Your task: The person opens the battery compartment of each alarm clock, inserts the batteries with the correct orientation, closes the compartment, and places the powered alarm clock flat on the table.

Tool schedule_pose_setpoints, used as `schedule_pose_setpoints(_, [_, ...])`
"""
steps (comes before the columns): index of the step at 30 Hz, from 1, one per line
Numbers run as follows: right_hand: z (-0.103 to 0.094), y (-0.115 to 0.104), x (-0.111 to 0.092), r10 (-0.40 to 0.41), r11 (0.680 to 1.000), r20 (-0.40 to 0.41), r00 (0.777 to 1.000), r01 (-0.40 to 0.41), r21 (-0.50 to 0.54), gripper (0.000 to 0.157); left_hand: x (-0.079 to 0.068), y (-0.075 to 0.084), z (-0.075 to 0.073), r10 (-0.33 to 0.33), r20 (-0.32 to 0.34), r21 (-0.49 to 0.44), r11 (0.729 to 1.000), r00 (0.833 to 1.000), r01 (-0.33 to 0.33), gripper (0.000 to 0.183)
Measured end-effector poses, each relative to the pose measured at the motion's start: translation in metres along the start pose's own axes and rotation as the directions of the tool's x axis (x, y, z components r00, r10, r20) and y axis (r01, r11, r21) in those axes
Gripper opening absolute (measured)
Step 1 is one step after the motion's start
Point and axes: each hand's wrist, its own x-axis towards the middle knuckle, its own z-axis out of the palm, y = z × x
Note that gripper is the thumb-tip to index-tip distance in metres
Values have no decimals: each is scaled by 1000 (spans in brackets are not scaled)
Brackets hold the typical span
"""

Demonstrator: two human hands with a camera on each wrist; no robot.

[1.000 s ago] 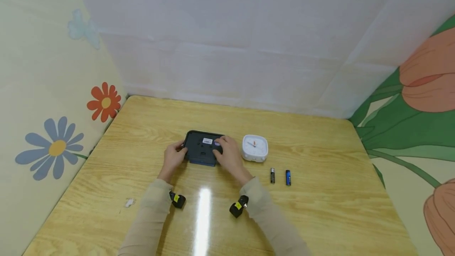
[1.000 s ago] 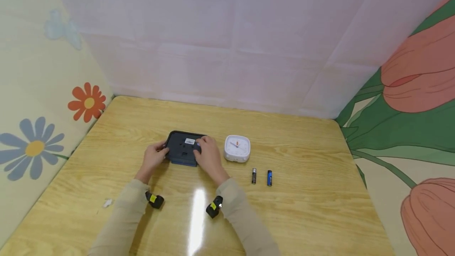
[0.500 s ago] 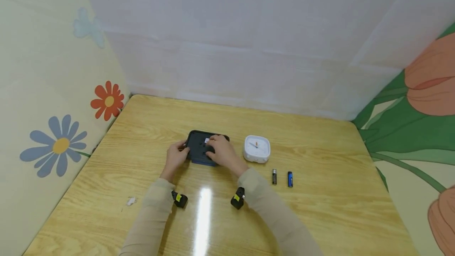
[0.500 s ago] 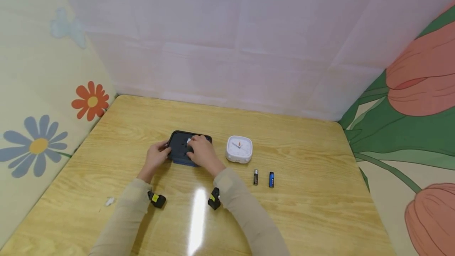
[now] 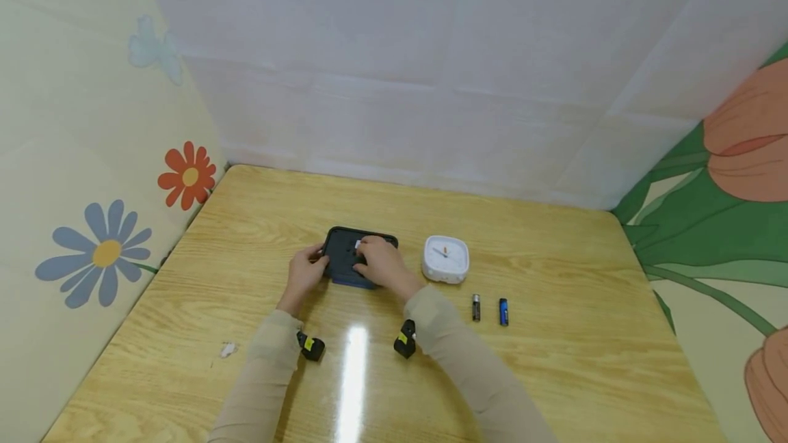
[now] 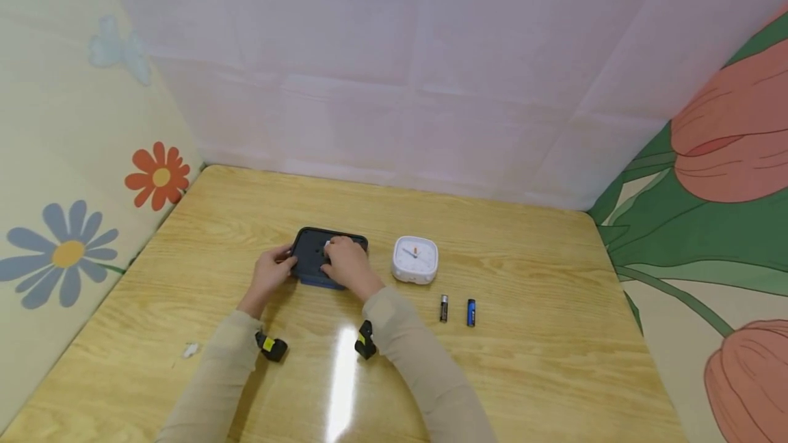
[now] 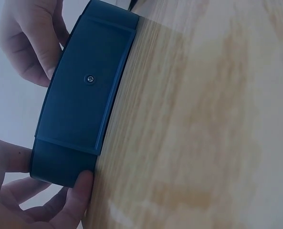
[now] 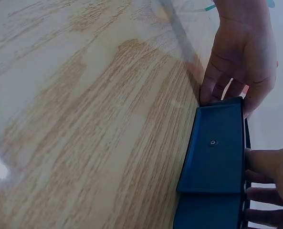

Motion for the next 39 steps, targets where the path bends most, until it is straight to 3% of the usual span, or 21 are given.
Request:
schedule_pose_setpoints(9, [6, 0, 5, -57, 990, 4, 998, 57, -132, 20, 0, -1, -1, 11, -16, 0, 1000, 1000, -11, 39])
schedule_pose_setpoints(19, [4, 0, 6, -151, 978, 16, 988, 152, -146, 21, 1, -1, -1, 15, -25, 10, 1000, 1000, -15, 38])
schedule_pose_setpoints(32, [12, 6, 10, -258, 927, 54, 965, 263, -269, 24, -1, -3, -1, 24, -10, -14, 1000, 1000, -24, 37])
schedule_pose_setpoints(39, [11, 6, 11, -267, 916, 69, 961, 276, -293, 24, -1, -1, 0, 40, 5, -12, 999, 999, -40, 37])
